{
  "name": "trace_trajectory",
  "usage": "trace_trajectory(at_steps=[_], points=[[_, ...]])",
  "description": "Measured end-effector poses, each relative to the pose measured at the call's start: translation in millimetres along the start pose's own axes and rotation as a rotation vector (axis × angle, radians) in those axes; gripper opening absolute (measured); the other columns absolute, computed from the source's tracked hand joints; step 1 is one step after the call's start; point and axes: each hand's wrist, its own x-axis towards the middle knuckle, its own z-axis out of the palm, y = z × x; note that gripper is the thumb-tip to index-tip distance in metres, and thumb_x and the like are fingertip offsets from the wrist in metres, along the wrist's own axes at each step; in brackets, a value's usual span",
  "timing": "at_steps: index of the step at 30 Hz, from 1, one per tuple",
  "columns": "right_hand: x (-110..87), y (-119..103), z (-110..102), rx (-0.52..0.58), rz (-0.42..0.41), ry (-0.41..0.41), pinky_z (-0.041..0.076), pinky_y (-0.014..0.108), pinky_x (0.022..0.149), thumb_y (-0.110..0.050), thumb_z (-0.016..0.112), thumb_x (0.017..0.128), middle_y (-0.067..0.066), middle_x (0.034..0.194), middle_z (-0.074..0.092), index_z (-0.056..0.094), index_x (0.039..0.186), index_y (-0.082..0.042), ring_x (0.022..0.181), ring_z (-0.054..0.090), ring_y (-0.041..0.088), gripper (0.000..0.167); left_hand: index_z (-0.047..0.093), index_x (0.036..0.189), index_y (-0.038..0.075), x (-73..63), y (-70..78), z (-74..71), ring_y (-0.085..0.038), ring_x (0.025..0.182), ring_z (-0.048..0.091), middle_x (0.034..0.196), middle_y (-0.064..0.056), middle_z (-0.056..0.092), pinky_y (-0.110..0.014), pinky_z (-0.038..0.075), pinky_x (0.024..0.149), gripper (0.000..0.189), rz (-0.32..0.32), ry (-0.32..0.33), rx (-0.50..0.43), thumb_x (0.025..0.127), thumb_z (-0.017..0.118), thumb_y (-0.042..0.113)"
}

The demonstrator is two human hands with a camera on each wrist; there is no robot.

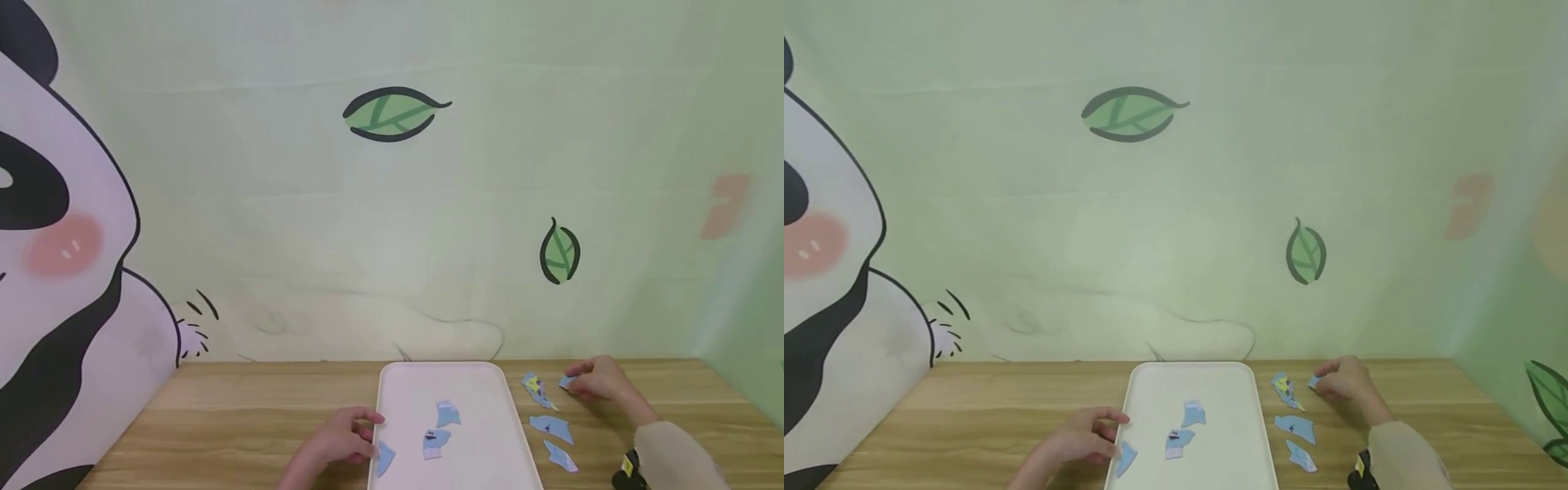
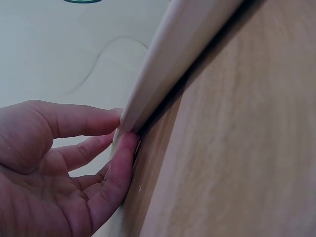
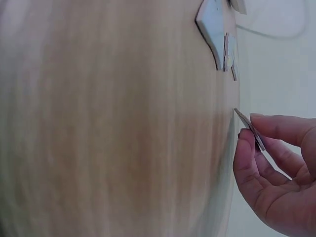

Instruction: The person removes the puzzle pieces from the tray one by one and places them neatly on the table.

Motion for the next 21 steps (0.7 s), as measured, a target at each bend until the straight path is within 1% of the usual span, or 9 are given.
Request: trace_trajectory(at_steps=[4,9,11,16,18,21], points=[[-0.6,-1.5,1.3,-0.044,-0.014,0.005,0.051,0.026,0.054,0.003,0.067,0.070,0.007,0.074,0.062,0.058,0.098,0.017,0.059,0.056,0.011,0.033,0.058,0.109,-0.001,-0.8,-1.1,-0.8,-0.014,0.060,0.050,0.077,-0.006,0.052,-0.025,0.049,0.052,0.041,0.000,0.000,-0.006,0.070,0.069,-0.007],[-0.8,-0.2,3.5,-0.120,-0.017,0.016,0.050,0.027,0.055,0.002,0.066,0.071,0.014,0.078,0.063,0.060,0.096,0.015,0.059,0.055,0.012,0.029,0.058,0.108,-0.001,-1.4,-2.3,-0.6,-0.014,0.060,0.050,0.077,-0.006,0.052,-0.025,0.048,0.052,0.041,0.000,-0.001,-0.012,0.070,0.069,-0.007],[-1.3,0.6,4.0,-0.150,-0.031,0.016,0.050,0.027,0.055,0.002,0.066,0.071,0.016,0.079,0.063,0.061,0.095,0.015,0.059,0.055,0.013,0.027,0.058,0.108,-0.001,-1.9,-2.1,-0.3,-0.014,0.060,0.050,0.077,-0.006,0.052,-0.025,0.049,0.052,0.041,-0.004,-0.005,-0.011,0.070,0.070,-0.007],[-1.8,0.0,3.9,-0.198,-0.089,0.029,0.048,0.028,0.053,0.002,0.064,0.071,0.011,0.072,0.062,0.062,0.091,0.015,0.056,0.054,0.014,0.024,0.058,0.110,-0.001,-1.6,0.4,-0.6,-0.014,0.060,0.050,0.079,-0.007,0.052,-0.024,0.048,0.052,0.041,-0.003,-0.007,-0.012,0.070,0.069,-0.006],[-1.5,-0.9,3.6,-0.215,-0.095,0.028,0.047,0.028,0.052,0.003,0.063,0.071,0.009,0.070,0.061,0.062,0.091,0.014,0.055,0.053,0.014,0.023,0.058,0.110,-0.001,-1.4,1.2,-1.1,-0.014,0.060,0.050,0.079,-0.007,0.052,-0.024,0.048,0.052,0.041,-0.002,-0.005,-0.009,0.070,0.069,-0.006],[-1.6,-1.5,3.2,-0.258,-0.108,0.021,0.046,0.027,0.053,0.002,0.063,0.070,0.015,0.074,0.063,0.063,0.090,0.013,0.055,0.052,0.014,0.023,0.058,0.110,0.000,-0.8,1.2,-1.1,-0.014,0.060,0.050,0.080,-0.007,0.053,-0.024,0.048,0.052,0.041,-0.007,-0.006,-0.002,0.070,0.069,-0.006]])
